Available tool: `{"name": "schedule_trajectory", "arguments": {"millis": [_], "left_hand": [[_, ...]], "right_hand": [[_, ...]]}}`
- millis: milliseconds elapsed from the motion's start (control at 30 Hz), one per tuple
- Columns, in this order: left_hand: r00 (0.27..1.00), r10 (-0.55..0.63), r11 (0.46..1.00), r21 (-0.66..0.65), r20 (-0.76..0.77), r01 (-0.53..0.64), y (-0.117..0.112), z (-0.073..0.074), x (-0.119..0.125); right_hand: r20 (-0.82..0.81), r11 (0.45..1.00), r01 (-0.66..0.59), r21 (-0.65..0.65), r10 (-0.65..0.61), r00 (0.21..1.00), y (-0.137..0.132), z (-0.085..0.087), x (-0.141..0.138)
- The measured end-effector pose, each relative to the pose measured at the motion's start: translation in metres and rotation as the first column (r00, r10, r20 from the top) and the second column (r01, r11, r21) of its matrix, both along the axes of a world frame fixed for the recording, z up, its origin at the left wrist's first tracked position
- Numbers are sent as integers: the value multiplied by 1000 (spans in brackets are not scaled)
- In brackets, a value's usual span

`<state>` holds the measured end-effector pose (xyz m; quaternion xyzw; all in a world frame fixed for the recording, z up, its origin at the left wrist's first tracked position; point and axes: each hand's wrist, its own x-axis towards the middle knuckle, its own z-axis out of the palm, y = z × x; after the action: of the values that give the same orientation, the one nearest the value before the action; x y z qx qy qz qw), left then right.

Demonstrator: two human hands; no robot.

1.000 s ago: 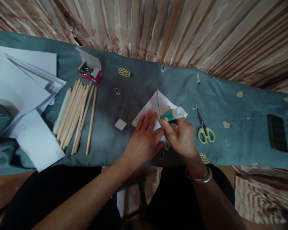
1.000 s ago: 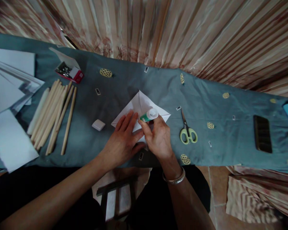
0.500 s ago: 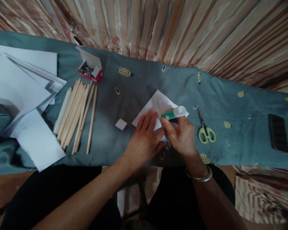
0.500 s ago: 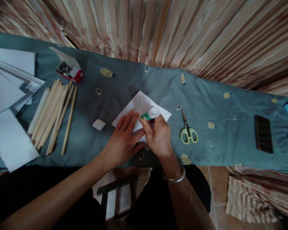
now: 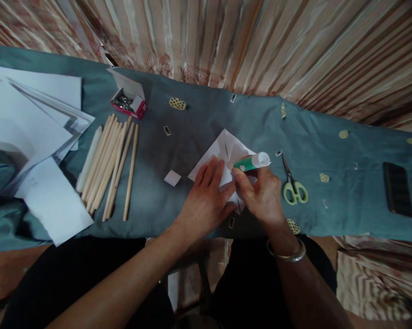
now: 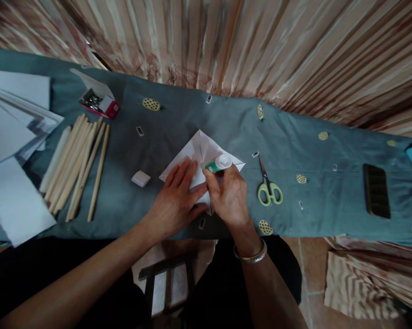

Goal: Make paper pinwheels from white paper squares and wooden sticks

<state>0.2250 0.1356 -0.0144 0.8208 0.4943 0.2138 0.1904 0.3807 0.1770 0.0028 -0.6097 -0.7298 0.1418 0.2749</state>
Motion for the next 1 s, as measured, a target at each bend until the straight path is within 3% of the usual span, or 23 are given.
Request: {"name": "schedule_trajectory", "arguments": {"millis": [267, 400, 467, 533, 600, 700, 867, 933, 1000], "left_hand": [[1000, 2, 1000, 7, -18, -2, 0, -1, 1], [999, 2, 1000, 29, -34, -1, 0, -4, 1], [999, -2, 999, 40, -38, 3, 0, -6, 0], [999, -5, 999, 48, -34, 7, 0, -8, 0], [1000, -2, 998, 58, -24, 3, -1, -11, 1], [1000, -8, 996, 92, 0, 8, -2, -12, 0], [1000, 6, 976, 218, 22, -11, 0, 3, -24], [993, 115, 961, 248, 33, -120, 3, 10, -42], [969, 245, 950, 195, 19, -244, 5, 15, -61]], "right_hand": [[-61, 998, -12, -69, 8, 998, -4, 3, 2], [-253, 985, 8, -172, -52, 966, -4, -2, 1], [-489, 970, -29, -242, -96, 867, -3, -3, -1], [-704, 958, -66, -278, -157, 692, 0, -2, -2], [-822, 953, -73, -295, -214, 528, 3, 0, -3], [-893, 941, -98, -323, -269, 360, 8, 5, -1], [-922, 919, -162, -359, -322, 214, 12, 8, 4], [-919, 905, -185, -383, -352, 177, 12, 7, 3], [-913, 889, -217, -403, -372, 169, 11, 7, 0]]}}
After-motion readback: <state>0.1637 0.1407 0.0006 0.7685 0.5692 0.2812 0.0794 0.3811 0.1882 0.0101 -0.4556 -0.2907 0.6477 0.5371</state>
